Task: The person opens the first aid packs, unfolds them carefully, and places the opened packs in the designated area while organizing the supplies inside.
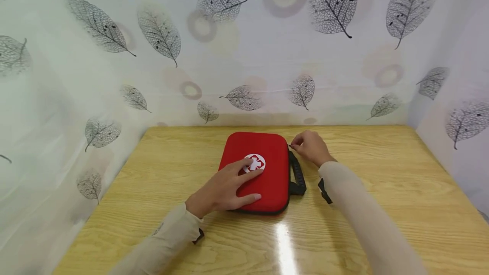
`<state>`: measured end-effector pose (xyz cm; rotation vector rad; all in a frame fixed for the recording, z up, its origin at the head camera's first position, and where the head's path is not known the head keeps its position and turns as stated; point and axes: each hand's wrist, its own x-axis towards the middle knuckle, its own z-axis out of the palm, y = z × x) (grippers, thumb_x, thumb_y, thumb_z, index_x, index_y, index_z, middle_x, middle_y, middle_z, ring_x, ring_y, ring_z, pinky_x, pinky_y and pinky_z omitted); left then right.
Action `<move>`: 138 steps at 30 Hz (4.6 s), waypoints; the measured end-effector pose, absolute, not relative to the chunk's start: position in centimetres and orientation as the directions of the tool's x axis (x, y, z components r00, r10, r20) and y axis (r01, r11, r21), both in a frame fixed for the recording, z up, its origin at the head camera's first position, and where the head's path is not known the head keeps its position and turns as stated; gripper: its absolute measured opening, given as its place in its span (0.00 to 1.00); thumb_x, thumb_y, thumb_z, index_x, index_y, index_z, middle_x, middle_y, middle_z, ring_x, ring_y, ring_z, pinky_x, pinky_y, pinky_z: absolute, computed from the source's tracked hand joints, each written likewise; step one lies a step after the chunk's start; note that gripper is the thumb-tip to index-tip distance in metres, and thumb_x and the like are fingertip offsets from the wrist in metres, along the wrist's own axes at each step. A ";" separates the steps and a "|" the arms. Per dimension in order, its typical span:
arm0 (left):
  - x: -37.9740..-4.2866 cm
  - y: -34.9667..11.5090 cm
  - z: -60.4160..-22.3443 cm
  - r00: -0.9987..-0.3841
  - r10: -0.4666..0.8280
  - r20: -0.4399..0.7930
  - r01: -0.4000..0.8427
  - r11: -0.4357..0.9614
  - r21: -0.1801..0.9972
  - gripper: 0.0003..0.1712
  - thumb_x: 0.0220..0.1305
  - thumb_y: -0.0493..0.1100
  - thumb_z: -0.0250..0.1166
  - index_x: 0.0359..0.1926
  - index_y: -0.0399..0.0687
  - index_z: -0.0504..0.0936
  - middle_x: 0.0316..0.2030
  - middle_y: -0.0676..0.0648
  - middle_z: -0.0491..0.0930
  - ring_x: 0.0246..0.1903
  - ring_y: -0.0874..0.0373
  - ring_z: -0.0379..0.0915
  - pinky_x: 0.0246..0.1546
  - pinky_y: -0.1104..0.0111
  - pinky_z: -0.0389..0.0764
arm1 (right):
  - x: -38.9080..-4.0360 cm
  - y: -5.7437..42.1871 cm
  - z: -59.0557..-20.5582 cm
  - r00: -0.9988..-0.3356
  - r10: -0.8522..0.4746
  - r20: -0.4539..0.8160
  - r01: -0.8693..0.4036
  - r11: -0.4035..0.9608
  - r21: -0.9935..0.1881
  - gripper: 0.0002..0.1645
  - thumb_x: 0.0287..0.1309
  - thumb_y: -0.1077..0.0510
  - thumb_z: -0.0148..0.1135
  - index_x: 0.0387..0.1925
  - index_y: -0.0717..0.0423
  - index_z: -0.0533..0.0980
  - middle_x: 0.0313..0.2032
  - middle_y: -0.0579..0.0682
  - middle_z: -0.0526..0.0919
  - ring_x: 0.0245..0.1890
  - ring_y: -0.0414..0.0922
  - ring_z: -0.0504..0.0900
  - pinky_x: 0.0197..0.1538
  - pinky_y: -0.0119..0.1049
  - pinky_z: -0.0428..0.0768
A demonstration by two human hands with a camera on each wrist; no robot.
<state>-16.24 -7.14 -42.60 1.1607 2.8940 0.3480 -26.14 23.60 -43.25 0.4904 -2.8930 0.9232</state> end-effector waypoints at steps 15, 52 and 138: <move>-16.7 -6.0 -43.3 -0.730 0.648 0.219 0.681 0.717 0.150 0.41 0.67 0.74 0.51 0.74 0.63 0.69 0.74 0.47 0.62 0.71 0.50 0.61 0.70 0.59 0.63 | -26.9 23.3 -43.6 -0.918 -0.319 0.236 -0.396 0.754 -0.523 0.06 0.62 0.66 0.66 0.36 0.64 0.88 0.34 0.59 0.88 0.27 0.49 0.82 0.30 0.41 0.78; -16.5 -5.4 -43.0 -0.755 0.633 0.170 0.654 0.748 0.117 0.42 0.66 0.74 0.52 0.75 0.63 0.66 0.74 0.48 0.61 0.68 0.48 0.64 0.68 0.59 0.66 | -21.7 25.0 -44.3 -0.911 -0.364 0.194 -0.403 0.686 -0.606 0.03 0.56 0.69 0.69 0.32 0.64 0.87 0.24 0.46 0.84 0.20 0.38 0.72 0.24 0.31 0.71; -17.0 -6.1 -42.6 -0.774 0.613 0.155 0.629 0.772 0.090 0.42 0.69 0.73 0.50 0.75 0.56 0.67 0.74 0.44 0.64 0.72 0.48 0.60 0.71 0.57 0.62 | -12.8 23.3 -43.1 -0.844 -0.474 0.250 -0.512 0.574 -0.639 0.07 0.55 0.68 0.73 0.28 0.53 0.85 0.25 0.38 0.84 0.19 0.30 0.71 0.21 0.29 0.73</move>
